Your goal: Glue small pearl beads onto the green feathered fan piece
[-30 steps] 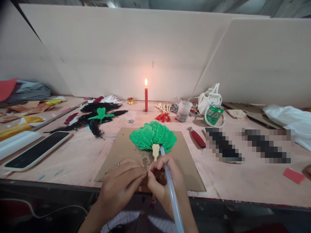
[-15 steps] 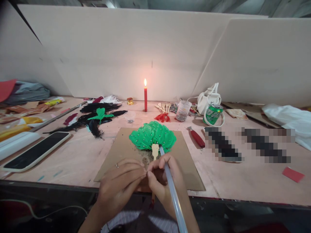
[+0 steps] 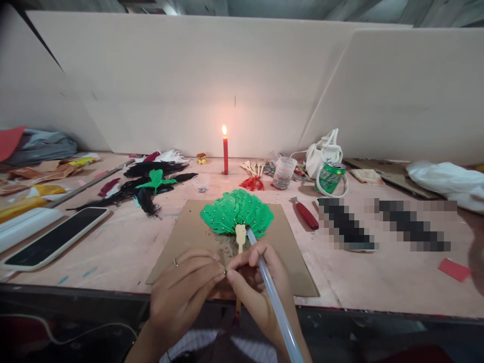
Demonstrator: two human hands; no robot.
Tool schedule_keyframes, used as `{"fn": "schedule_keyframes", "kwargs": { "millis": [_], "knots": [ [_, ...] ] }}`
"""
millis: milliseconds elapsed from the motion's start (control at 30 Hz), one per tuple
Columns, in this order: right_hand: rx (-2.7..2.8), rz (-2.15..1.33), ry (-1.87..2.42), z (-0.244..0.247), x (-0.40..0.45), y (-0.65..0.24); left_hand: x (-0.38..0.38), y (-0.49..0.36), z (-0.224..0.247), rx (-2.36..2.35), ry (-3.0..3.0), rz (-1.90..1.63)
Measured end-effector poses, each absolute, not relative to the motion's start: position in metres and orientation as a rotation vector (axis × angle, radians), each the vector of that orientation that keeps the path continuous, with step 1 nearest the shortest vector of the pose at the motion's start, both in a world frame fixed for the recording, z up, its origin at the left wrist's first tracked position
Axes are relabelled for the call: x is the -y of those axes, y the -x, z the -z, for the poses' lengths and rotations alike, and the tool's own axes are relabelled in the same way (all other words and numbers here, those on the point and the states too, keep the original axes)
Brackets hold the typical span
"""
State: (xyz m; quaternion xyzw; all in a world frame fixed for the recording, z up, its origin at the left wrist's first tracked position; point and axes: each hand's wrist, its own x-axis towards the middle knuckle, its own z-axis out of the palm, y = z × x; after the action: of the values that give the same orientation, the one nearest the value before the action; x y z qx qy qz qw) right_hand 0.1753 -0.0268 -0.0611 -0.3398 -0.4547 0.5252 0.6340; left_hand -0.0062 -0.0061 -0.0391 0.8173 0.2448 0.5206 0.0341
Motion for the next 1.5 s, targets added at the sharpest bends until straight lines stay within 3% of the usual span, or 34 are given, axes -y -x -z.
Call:
{"fn": "schedule_keyframes", "kwargs": {
  "millis": [467, 1500],
  "knots": [
    [1.020, -1.283, 0.736, 0.056, 0.024, -0.178, 0.002, 0.009, 0.044, -0.561, -2.494, -1.609],
    [1.312, -1.108, 0.740, 0.072, 0.014, -0.185, 0.004, -0.002, 0.043, -0.733, -2.629, -1.518]
  ]
}}
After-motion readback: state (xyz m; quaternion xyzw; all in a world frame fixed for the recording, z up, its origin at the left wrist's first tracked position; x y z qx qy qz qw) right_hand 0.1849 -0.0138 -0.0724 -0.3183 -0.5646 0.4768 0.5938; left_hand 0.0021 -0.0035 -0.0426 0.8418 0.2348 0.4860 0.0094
